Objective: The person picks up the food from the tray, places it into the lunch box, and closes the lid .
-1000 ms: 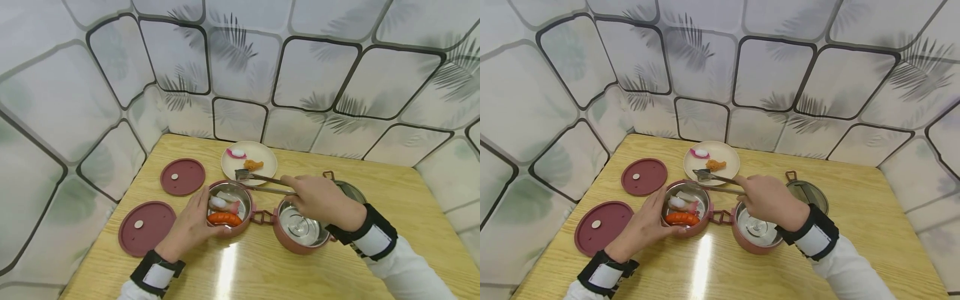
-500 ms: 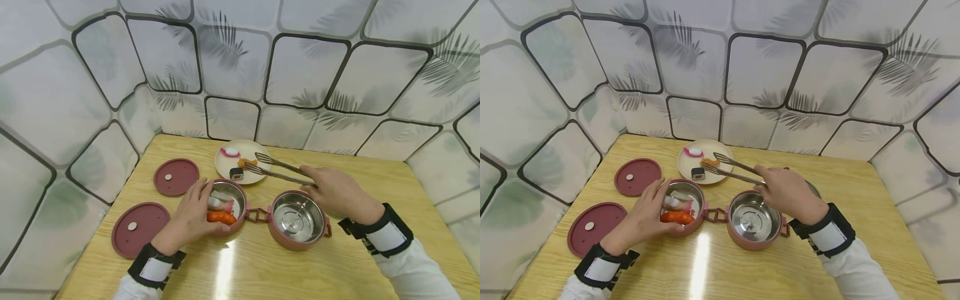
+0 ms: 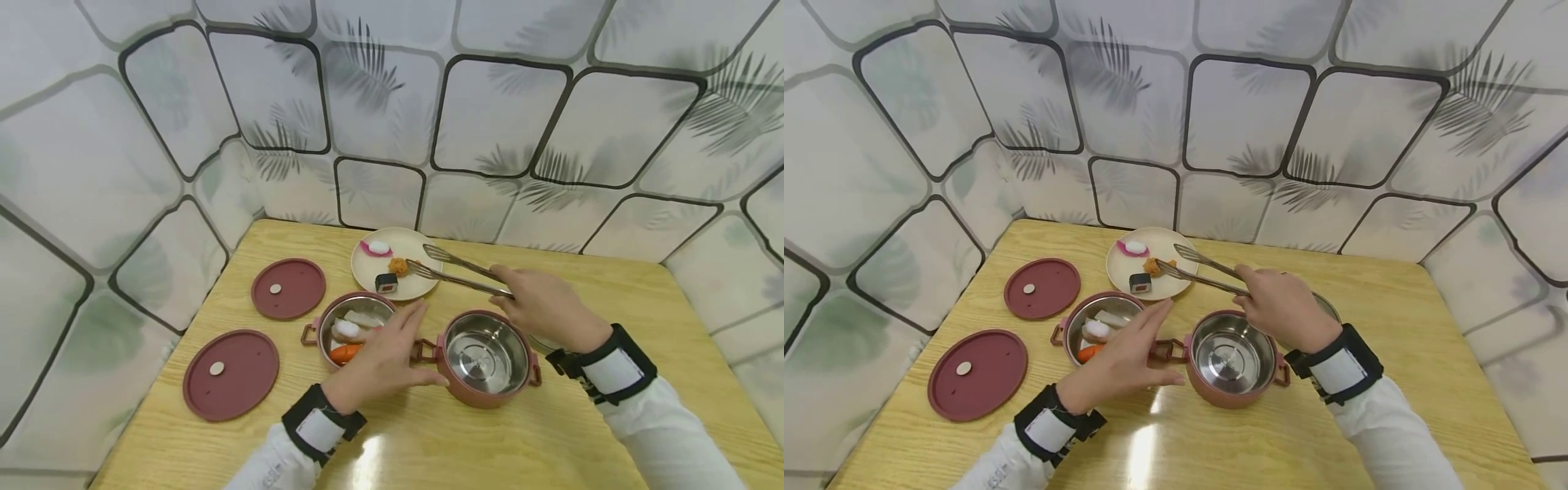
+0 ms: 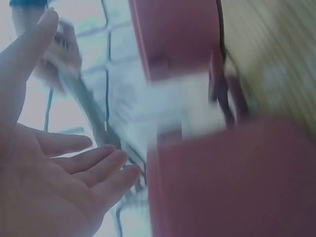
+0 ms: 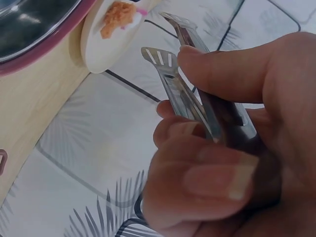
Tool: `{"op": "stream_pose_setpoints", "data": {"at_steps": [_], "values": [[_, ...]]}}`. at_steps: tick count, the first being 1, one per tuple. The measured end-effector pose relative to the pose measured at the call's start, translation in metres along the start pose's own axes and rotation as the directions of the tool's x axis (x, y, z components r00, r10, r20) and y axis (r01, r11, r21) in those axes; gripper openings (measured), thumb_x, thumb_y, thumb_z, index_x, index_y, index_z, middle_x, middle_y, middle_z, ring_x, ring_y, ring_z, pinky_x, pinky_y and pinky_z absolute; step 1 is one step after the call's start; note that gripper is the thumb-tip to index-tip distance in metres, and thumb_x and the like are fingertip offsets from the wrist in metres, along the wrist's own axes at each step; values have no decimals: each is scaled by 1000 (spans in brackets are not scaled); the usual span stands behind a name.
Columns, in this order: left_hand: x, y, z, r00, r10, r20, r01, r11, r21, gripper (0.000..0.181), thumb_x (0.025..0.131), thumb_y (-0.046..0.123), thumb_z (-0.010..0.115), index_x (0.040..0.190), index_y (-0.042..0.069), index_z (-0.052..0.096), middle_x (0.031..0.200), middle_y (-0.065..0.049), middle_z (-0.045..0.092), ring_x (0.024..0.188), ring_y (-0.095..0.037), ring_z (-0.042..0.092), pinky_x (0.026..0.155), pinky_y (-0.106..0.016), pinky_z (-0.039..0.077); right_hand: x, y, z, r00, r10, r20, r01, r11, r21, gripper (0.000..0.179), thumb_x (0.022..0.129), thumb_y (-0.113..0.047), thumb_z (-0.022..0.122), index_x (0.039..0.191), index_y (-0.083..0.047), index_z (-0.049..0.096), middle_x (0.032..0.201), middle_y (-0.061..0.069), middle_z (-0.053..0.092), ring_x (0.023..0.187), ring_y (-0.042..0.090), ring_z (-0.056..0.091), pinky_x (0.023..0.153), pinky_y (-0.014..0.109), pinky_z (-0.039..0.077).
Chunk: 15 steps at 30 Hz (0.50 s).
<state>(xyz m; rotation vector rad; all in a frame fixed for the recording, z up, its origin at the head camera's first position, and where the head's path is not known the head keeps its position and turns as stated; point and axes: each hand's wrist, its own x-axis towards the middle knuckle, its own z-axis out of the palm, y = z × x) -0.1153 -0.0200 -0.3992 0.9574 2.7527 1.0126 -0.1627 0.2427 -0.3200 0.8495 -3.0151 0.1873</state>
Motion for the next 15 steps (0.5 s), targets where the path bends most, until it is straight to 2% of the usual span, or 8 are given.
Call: {"op": "stream_pose_setpoints", "data": {"at_steps": [5,10,15], "values": [[14,12,25,997,39,65,-40,999,15,116,64,72,62,147,14,5,151,-12,13,133,-22,18,104,-43,31,12,4,14,1000,-15,-15,14,999,-48,48,85,-26,64,125,-5,48,70,-1,57,54,8,46,47,28,40],[20,17,43,996,71,58,-77,991,111,120,63,73,63,146,7,7,148,-20,17,129,-27,26,100,-41,36,22,5,25,1000,-16,-24,13,994,-105,48,82,-22,68,125,-9,49,75,5,58,51,11,45,41,27,36],[23,18,51,995,99,31,-103,979,175,119,63,73,63,144,2,14,147,-20,21,126,-27,32,96,-38,41,33,6,33,999,-19,-40,12,984,-180,50,80,-20,71,124,-10,50,83,9,58,51,14,45,38,28,36]]}}
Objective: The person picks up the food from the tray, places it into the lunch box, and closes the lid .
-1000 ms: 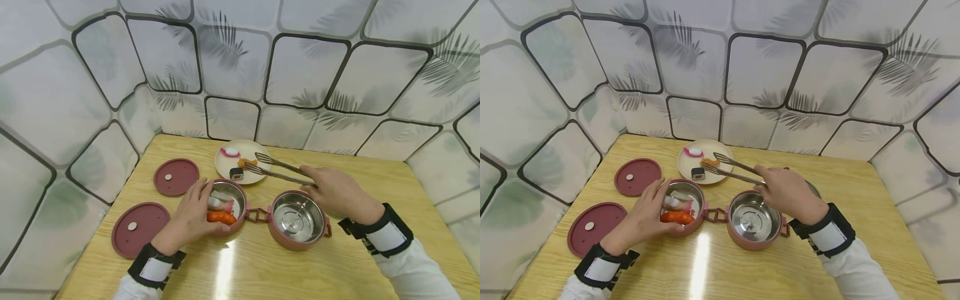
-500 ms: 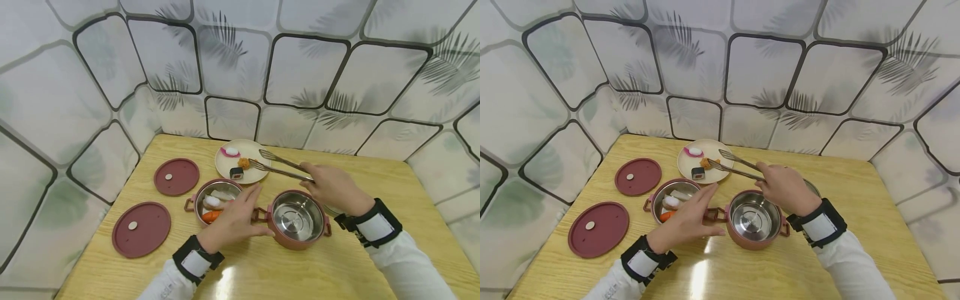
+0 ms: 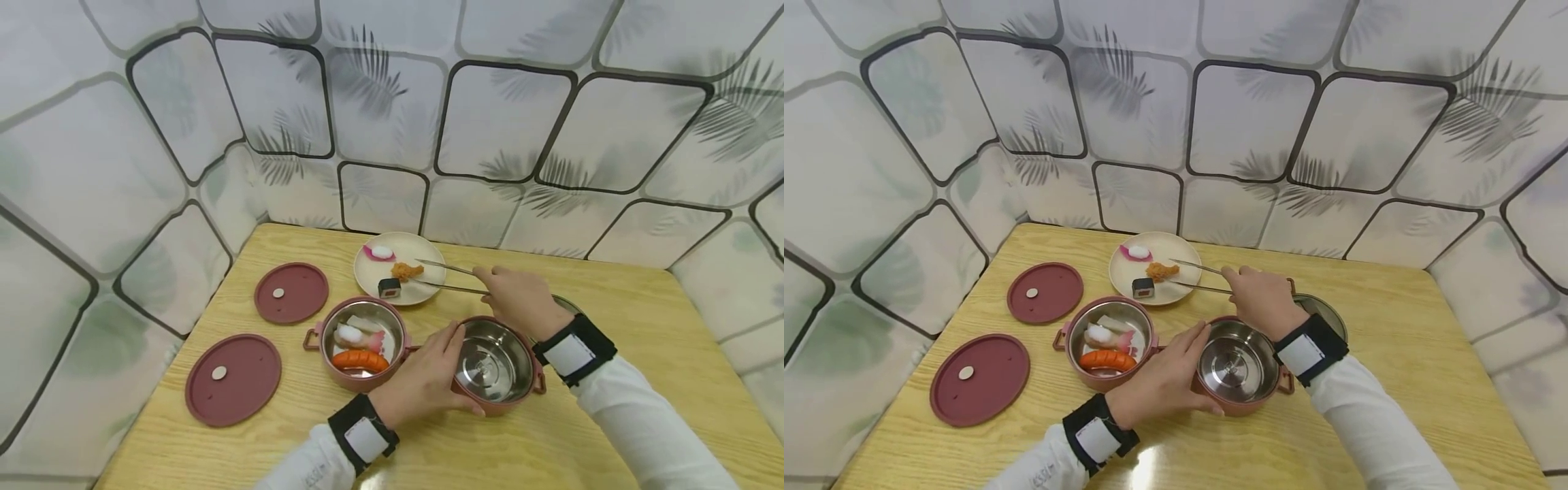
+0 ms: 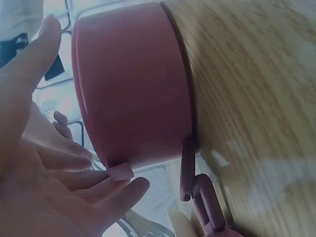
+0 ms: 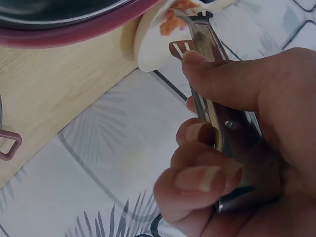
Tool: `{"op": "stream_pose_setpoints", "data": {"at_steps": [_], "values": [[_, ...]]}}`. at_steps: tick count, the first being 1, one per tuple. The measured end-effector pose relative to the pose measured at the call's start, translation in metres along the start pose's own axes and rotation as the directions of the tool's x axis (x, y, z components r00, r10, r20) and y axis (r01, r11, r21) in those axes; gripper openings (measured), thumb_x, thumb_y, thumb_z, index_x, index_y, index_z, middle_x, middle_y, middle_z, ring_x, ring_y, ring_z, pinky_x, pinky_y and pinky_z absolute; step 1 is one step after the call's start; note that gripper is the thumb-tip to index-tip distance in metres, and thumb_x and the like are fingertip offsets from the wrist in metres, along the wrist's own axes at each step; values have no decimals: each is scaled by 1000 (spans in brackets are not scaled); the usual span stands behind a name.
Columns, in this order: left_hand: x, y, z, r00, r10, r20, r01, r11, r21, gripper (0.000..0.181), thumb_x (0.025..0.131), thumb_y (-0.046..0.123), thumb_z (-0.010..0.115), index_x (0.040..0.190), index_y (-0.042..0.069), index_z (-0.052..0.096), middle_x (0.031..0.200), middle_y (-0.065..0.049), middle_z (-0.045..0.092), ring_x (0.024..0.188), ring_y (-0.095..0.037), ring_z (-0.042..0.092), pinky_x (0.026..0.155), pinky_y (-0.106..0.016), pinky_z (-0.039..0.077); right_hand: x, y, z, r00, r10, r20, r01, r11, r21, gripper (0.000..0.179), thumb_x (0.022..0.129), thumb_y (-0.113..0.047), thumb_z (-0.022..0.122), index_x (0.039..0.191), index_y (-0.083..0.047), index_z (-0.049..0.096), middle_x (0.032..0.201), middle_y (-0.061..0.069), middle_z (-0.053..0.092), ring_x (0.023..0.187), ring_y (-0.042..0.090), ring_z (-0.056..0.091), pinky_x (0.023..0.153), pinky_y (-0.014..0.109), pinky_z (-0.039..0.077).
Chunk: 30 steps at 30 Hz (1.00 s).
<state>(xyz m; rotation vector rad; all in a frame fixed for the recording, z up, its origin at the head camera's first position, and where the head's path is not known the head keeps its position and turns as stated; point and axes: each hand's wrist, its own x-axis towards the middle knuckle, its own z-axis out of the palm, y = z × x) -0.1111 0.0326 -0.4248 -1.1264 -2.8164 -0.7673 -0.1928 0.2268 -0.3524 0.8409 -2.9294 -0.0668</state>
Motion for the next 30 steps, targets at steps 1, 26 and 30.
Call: {"op": "stream_pose_setpoints", "data": {"at_steps": [1,26,30], "values": [[0,0,1,1000,-5,1,5,1000,5,118,63,74,62,144,2,15,147,-20,21,126,-27,32,95,-38,41,2,0,2,1000,-3,1,3,1000,-13,50,80,-20,71,124,-10,51,82,9,58,51,14,45,38,28,37],[4,3,2,996,-86,-33,90,985,150,114,65,71,64,141,0,20,141,-17,36,117,-23,44,93,-34,43,10,5,20,1000,12,0,-12,998,59,41,86,-19,64,123,-9,50,80,8,60,52,16,49,41,29,40],[3,4,2,996,-85,-35,89,985,148,114,65,71,64,142,0,19,141,-17,36,117,-23,44,92,-35,44,-2,10,11,1000,27,-13,-25,994,107,41,87,-17,62,125,-8,49,77,7,59,50,12,44,41,28,36]]}}
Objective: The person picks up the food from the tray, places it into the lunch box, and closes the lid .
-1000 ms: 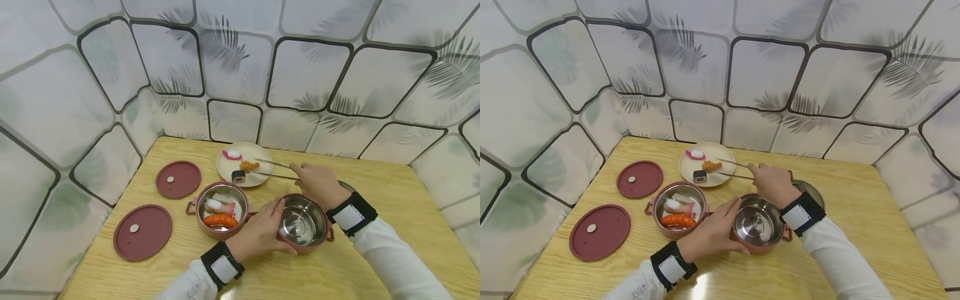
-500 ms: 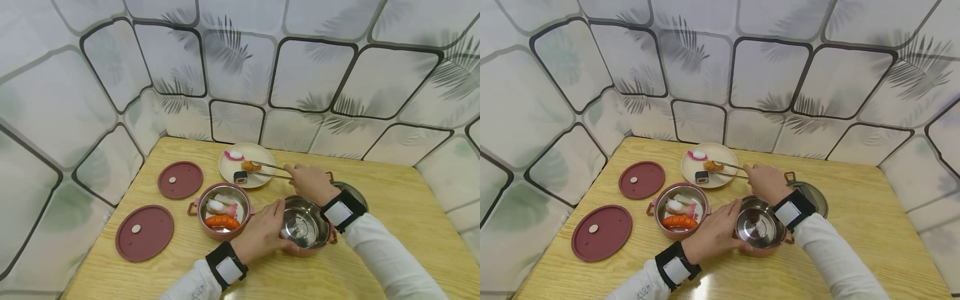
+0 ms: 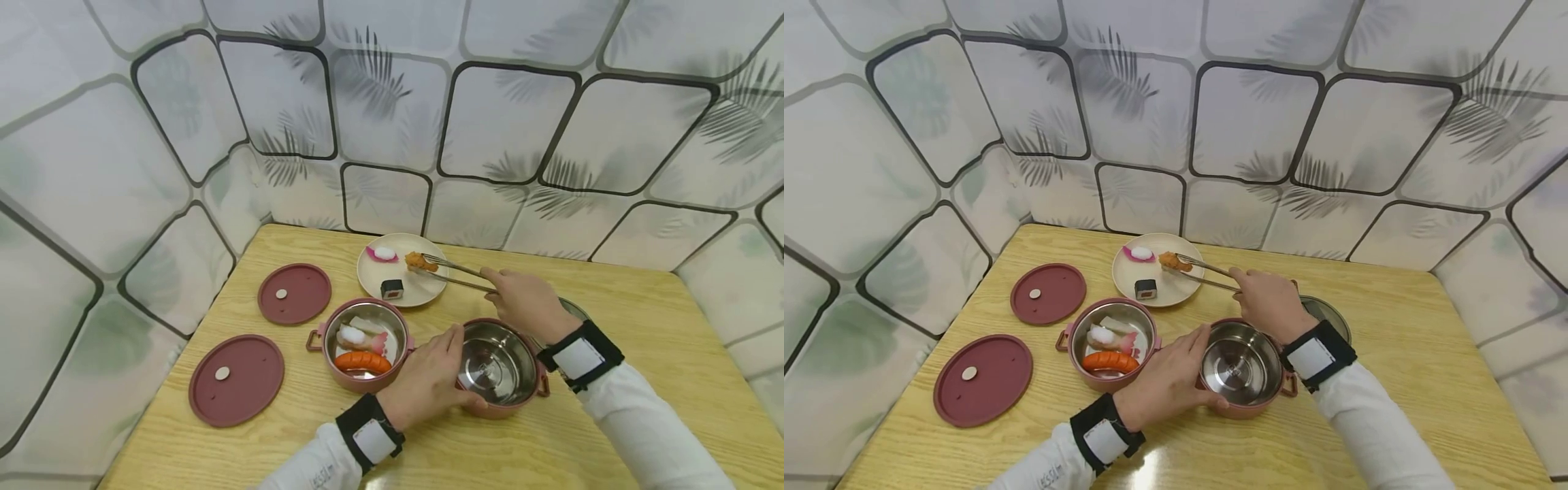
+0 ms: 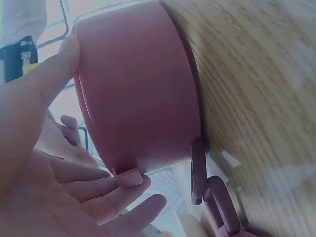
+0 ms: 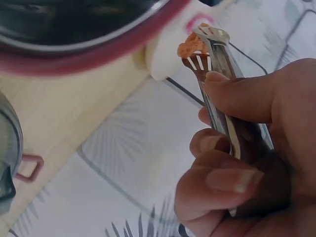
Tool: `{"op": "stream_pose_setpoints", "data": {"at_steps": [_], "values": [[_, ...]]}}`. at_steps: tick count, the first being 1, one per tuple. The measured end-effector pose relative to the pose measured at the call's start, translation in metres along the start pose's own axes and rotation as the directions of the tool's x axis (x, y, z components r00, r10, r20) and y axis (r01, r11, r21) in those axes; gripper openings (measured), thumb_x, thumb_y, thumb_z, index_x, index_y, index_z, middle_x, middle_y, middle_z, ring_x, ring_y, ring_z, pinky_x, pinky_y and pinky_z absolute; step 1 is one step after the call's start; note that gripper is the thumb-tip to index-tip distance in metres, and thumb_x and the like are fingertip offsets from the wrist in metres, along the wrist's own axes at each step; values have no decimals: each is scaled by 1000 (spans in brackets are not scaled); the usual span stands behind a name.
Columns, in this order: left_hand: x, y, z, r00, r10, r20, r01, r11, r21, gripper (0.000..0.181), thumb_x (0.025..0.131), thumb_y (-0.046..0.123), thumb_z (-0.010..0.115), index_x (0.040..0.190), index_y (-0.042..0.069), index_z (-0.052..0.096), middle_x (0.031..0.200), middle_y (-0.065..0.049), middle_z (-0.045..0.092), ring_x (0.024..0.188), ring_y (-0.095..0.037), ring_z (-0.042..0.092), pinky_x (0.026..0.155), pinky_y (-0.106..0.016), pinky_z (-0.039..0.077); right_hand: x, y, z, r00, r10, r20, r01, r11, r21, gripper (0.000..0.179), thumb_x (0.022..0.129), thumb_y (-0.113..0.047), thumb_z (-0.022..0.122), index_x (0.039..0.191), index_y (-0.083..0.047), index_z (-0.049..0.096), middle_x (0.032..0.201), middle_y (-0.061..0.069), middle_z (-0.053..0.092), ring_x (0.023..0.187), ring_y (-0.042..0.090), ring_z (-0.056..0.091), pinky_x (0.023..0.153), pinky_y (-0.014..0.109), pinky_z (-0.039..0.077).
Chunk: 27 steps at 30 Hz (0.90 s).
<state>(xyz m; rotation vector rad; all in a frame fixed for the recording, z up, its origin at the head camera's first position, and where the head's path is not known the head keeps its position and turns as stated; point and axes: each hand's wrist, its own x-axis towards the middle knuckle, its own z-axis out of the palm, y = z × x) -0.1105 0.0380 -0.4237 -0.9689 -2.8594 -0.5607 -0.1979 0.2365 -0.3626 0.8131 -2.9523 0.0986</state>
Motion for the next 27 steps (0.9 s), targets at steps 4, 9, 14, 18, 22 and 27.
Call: {"op": "stream_pose_setpoints", "data": {"at_steps": [4,9,14,18,22,27], "values": [[0,0,1,1000,-2,6,2,1000,-1,113,66,71,63,142,0,18,142,-18,35,117,-23,44,91,-35,45,-14,7,-14,1000,15,-21,-15,1000,17,41,88,-17,60,126,-8,48,80,7,61,55,13,49,44,30,38],[0,0,1,1000,-14,14,14,1000,-13,113,67,71,62,143,0,16,142,-18,34,118,-24,44,92,-35,44,-39,15,-34,997,15,-70,-15,1000,0,41,86,-18,60,124,-7,48,81,6,61,58,14,50,44,29,38],[-1,0,3,1000,-20,21,21,999,-36,115,66,71,62,143,1,15,144,-18,32,120,-24,42,93,-35,43,-69,18,-51,996,30,-86,-32,999,-16,44,85,-18,61,126,-8,48,88,10,63,58,13,49,43,29,35],[-2,0,4,1000,-17,22,17,999,-38,115,66,71,62,143,1,15,144,-18,32,120,-23,42,92,-35,44,-93,19,-64,996,60,-74,-62,997,-36,48,84,-21,62,128,-8,47,93,13,64,56,10,45,42,27,31],[-2,0,5,999,-20,34,21,999,-46,116,66,72,60,144,1,12,145,-18,29,120,-23,41,91,-35,45,-116,21,-76,997,74,-35,-74,997,-21,45,84,-21,64,124,-9,50,89,7,65,59,9,49,45,29,36],[-2,-2,4,1000,-9,18,10,999,-43,115,67,73,59,143,0,14,144,-19,31,119,-23,43,90,-35,45,-143,25,-85,991,118,65,-120,993,17,49,84,-26,66,125,-5,52,100,13,66,64,8,54,49,30,39]]}}
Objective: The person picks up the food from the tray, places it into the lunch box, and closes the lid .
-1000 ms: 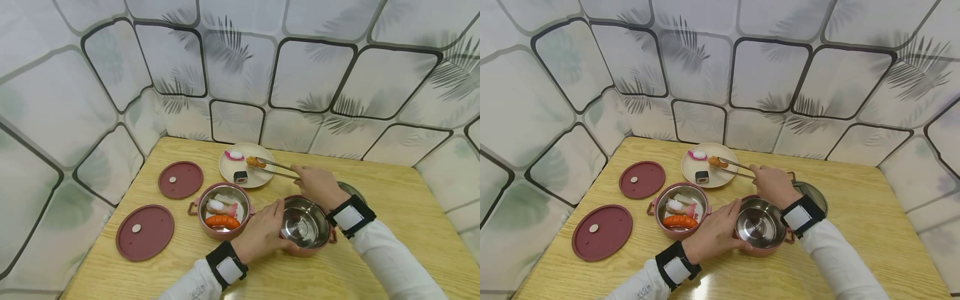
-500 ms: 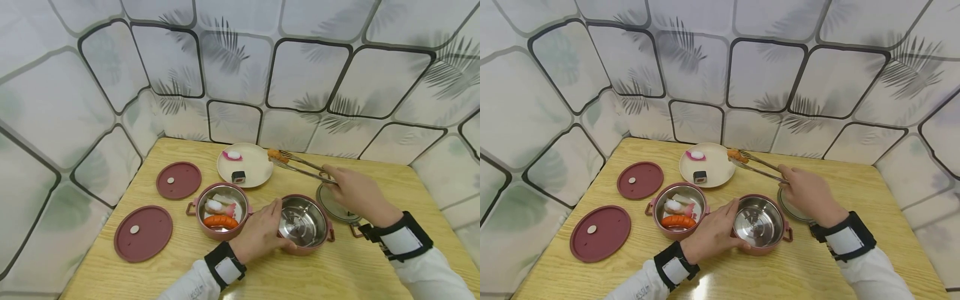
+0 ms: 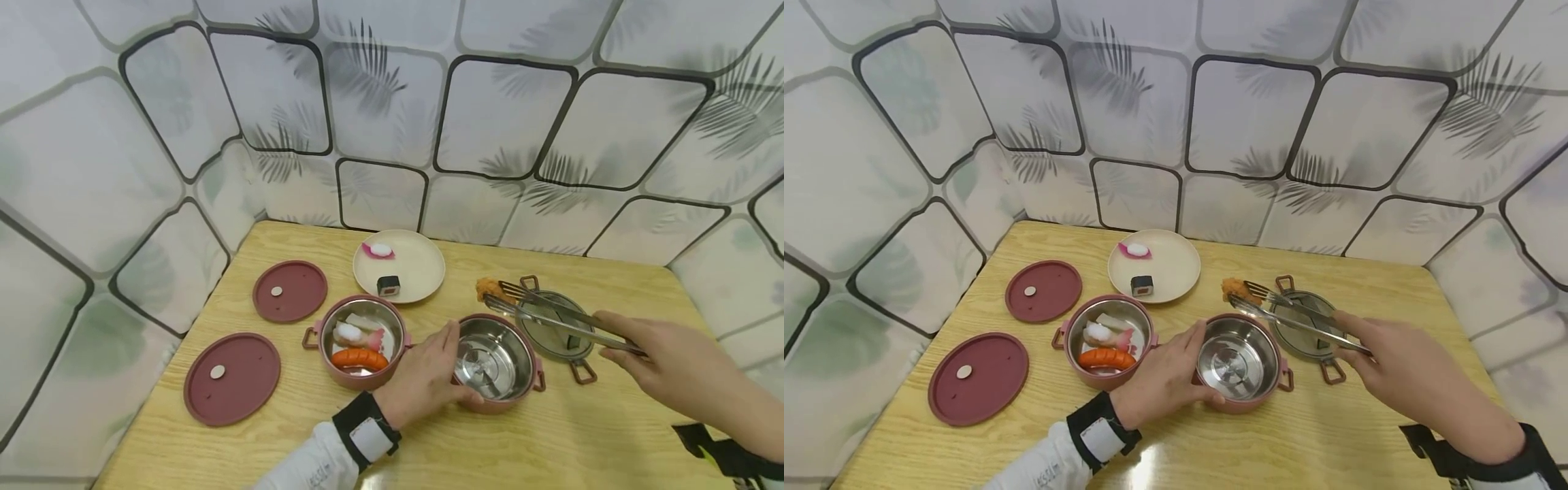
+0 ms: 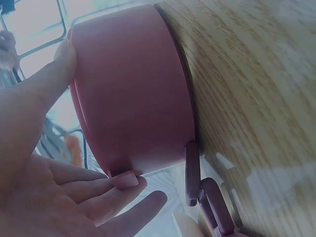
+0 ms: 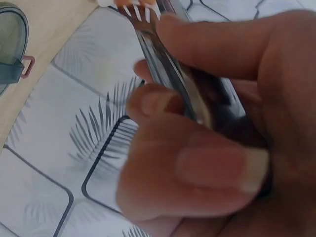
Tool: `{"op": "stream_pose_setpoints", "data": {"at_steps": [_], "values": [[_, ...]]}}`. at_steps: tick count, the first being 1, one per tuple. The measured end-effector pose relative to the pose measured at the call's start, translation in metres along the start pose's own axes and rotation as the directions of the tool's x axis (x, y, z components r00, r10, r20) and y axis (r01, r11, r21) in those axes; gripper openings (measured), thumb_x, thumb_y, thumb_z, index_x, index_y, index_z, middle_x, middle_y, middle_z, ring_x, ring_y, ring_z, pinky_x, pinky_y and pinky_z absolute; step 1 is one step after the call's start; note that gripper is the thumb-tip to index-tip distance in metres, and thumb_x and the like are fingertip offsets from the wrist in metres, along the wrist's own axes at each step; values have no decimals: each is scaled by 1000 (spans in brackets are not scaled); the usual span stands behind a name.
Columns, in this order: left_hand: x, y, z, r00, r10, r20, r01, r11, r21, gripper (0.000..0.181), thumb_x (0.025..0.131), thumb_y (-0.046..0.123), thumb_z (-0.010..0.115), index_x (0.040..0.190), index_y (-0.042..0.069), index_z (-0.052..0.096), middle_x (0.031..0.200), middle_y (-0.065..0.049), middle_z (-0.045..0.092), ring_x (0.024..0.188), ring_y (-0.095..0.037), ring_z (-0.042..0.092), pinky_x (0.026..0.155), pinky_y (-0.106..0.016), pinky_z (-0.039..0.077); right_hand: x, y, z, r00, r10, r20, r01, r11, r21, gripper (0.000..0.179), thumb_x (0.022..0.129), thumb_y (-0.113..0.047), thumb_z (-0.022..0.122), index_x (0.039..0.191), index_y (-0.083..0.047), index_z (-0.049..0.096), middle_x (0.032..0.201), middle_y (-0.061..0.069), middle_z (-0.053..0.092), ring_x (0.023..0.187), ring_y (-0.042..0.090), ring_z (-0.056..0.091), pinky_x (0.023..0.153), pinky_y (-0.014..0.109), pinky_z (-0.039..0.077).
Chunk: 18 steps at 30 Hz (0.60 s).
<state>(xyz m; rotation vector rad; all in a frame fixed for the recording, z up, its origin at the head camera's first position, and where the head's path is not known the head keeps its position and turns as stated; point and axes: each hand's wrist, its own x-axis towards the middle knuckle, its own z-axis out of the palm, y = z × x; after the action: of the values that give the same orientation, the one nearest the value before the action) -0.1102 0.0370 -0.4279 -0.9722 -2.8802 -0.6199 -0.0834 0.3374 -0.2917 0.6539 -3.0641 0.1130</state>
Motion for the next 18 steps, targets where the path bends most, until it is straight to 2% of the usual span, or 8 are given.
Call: {"op": "stream_pose_setpoints", "data": {"at_steps": [2,6,10,14,18], "values": [[0,0,-1,1000,9,-10,-9,1000,6,114,67,72,60,142,-1,15,143,-20,32,119,-24,43,91,-35,45,-8,3,-1,998,31,52,-31,1000,-2,51,85,-30,65,126,-4,51,104,13,65,62,6,50,50,29,37],[0,-1,-3,1000,13,-12,-12,1000,14,114,67,70,61,142,-3,16,143,-21,32,120,-25,41,91,-35,44,-19,5,2,991,37,128,-36,999,-12,50,85,-32,64,126,-6,52,93,1,65,56,3,38,50,27,32],[0,-1,-4,1000,11,0,-11,1000,16,114,68,71,59,142,-3,15,144,-21,30,122,-24,39,91,-34,44,-22,0,15,985,3,171,-8,1000,26,49,83,-37,64,124,-10,54,88,-7,63,59,0,42,50,28,36],[0,0,-4,1000,13,-1,-13,1000,9,113,68,70,60,142,-2,15,142,-21,33,120,-23,41,91,-34,45,-20,-8,27,974,-10,226,-14,995,104,47,83,-40,63,123,-14,55,93,-6,64,69,3,52,54,32,42],[0,1,-3,1000,15,1,-15,1000,7,114,68,71,60,143,-2,14,142,-21,32,121,-23,41,91,-34,45,-17,-15,37,960,-32,280,-22,982,185,46,85,-39,62,123,-14,54,93,-5,63,68,1,50,53,30,41]]}}
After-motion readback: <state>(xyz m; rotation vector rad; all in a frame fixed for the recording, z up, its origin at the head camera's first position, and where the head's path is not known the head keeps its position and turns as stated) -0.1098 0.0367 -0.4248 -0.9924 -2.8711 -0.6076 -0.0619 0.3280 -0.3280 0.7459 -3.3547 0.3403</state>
